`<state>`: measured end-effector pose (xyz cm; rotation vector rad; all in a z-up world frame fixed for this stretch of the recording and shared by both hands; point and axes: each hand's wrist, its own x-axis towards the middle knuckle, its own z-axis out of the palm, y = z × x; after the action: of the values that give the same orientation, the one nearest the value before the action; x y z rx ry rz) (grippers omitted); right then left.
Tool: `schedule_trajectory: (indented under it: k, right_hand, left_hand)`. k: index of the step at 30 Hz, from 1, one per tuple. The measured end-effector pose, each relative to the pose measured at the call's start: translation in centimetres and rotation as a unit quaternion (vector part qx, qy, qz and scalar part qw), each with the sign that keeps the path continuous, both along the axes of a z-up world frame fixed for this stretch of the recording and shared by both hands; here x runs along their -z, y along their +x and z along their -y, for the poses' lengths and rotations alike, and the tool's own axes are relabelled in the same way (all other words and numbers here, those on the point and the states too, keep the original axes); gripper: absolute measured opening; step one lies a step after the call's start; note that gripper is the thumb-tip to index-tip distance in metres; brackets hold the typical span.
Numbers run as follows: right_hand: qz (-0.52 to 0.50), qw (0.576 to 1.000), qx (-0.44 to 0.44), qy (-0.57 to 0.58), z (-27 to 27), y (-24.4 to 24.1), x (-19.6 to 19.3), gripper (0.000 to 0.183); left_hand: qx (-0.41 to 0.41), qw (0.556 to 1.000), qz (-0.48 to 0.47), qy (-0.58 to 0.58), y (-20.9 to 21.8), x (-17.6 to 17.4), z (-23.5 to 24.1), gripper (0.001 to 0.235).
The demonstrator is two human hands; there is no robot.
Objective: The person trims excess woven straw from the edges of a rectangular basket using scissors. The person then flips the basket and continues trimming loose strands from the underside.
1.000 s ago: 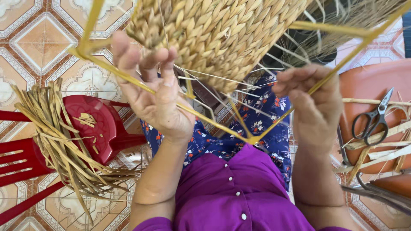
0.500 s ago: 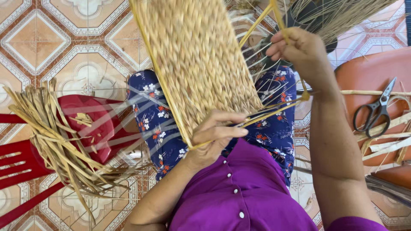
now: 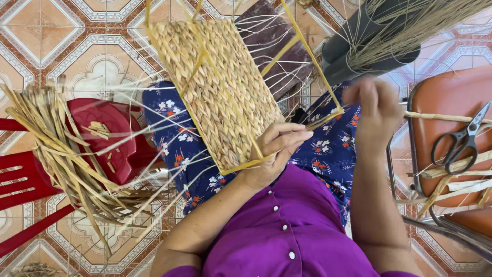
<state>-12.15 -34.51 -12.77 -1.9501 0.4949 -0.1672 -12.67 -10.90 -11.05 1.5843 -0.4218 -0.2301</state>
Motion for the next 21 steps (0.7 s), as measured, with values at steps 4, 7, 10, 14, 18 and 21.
schedule_trajectory:
  k: [4,7,10,14,18,21]
  right_hand:
    - [-0.067,0.991,-0.085,0.077,-5.3,-6.4,-1.0,0.01]
    - [-0.001,0.975,-0.217,-0.04,-8.3,-7.4,0.0,0.034]
    - [0.027,0.971,-0.227,-0.073,-8.4,-7.6,0.7,0.036]
    - [0.015,0.969,-0.06,0.241,-6.6,-8.3,2.3,0.012]
    - [-0.043,0.96,0.079,0.266,-4.0,-7.8,7.1,0.017]
    - [-0.144,0.89,0.142,0.41,-2.3,-7.5,11.4,0.028]
  left_hand:
    - [-0.007,0.999,-0.036,0.007,0.3,-0.3,0.1,0.028]
    - [-0.018,1.0,-0.007,0.012,0.9,-0.8,0.5,0.026]
    - [-0.03,0.999,-0.035,0.0,2.1,-1.1,1.9,0.026]
    - [-0.081,0.996,-0.024,-0.009,4.2,-1.4,2.2,0.023]
    - [-0.139,0.976,-0.104,-0.129,7.1,-1.8,1.1,0.02]
    - [-0.164,0.966,-0.101,-0.173,8.4,-3.1,0.1,0.021]
